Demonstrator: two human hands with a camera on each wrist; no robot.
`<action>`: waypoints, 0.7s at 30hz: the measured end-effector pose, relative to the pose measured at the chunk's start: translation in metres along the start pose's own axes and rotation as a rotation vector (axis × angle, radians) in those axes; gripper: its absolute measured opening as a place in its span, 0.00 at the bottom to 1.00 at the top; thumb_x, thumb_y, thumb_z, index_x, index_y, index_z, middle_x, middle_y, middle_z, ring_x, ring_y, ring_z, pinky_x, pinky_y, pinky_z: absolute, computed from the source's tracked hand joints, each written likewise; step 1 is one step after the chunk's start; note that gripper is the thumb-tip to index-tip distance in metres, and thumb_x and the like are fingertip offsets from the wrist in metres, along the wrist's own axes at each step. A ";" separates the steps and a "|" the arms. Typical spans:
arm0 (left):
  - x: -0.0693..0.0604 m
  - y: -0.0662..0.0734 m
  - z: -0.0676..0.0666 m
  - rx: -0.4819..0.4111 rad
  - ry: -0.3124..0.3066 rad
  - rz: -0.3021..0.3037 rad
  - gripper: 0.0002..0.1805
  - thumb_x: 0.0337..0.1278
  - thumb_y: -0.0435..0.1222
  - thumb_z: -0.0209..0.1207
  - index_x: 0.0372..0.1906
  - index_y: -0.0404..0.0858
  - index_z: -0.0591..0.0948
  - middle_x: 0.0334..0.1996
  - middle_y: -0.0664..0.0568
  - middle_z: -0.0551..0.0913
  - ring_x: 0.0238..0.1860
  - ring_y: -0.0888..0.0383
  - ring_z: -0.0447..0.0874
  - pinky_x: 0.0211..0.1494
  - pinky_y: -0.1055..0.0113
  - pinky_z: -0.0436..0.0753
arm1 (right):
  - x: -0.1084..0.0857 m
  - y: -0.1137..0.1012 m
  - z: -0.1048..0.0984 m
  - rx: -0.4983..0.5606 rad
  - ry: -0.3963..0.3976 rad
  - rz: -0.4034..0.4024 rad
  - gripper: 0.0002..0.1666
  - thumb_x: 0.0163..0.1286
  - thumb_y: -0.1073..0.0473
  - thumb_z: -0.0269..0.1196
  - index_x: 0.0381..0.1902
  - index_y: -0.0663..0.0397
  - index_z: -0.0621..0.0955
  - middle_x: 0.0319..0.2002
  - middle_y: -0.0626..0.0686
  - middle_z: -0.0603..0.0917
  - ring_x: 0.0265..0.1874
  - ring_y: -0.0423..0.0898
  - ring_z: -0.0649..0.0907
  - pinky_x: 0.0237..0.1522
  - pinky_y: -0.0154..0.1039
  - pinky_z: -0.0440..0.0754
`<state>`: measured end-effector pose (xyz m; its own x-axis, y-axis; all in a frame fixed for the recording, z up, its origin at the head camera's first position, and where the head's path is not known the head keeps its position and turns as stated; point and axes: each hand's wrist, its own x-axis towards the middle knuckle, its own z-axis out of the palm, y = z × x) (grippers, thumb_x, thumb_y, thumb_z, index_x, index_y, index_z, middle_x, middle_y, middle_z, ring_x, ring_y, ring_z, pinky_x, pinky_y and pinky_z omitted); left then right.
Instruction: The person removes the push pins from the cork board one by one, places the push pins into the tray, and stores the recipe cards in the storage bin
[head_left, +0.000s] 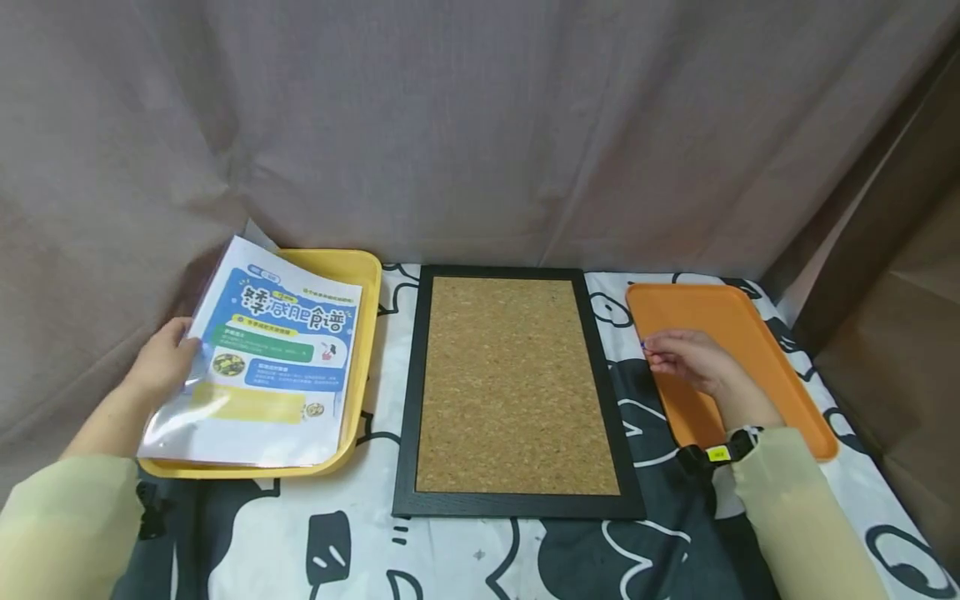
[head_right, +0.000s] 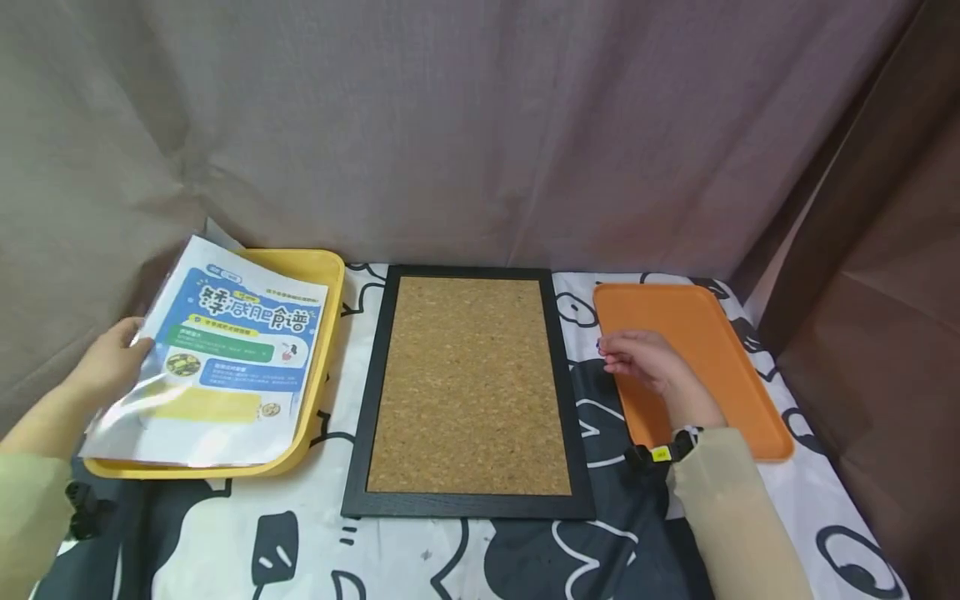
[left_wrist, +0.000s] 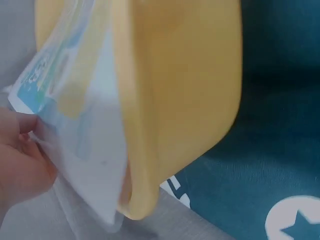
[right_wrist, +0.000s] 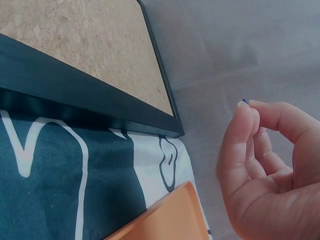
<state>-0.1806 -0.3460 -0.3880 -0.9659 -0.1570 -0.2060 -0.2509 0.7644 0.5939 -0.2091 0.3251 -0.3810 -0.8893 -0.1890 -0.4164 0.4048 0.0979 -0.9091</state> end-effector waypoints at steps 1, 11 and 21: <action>0.000 0.001 0.002 0.032 0.003 0.014 0.28 0.69 0.37 0.30 0.66 0.21 0.52 0.58 0.19 0.59 0.58 0.25 0.59 0.60 0.35 0.60 | 0.000 0.000 0.000 0.004 -0.004 -0.002 0.18 0.70 0.64 0.52 0.24 0.45 0.84 0.24 0.44 0.84 0.22 0.36 0.82 0.31 0.27 0.82; -0.016 0.029 0.012 0.319 0.104 -0.010 0.28 0.60 0.35 0.41 0.55 0.12 0.62 0.47 0.17 0.64 0.47 0.25 0.64 0.50 0.36 0.69 | -0.003 0.001 -0.003 0.004 -0.010 0.011 0.16 0.70 0.64 0.53 0.26 0.46 0.84 0.24 0.44 0.84 0.23 0.36 0.82 0.31 0.27 0.82; -0.017 0.066 0.022 0.034 0.121 0.151 0.32 0.67 0.47 0.43 0.62 0.23 0.66 0.57 0.26 0.70 0.57 0.32 0.68 0.57 0.41 0.68 | -0.008 0.001 -0.010 0.002 0.020 0.019 0.16 0.69 0.63 0.55 0.26 0.44 0.85 0.25 0.43 0.84 0.23 0.36 0.83 0.31 0.27 0.82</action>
<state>-0.1795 -0.2790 -0.3623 -0.9936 -0.1111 -0.0206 -0.1021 0.8053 0.5839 -0.2041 0.3368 -0.3783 -0.8857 -0.1671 -0.4330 0.4218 0.0996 -0.9012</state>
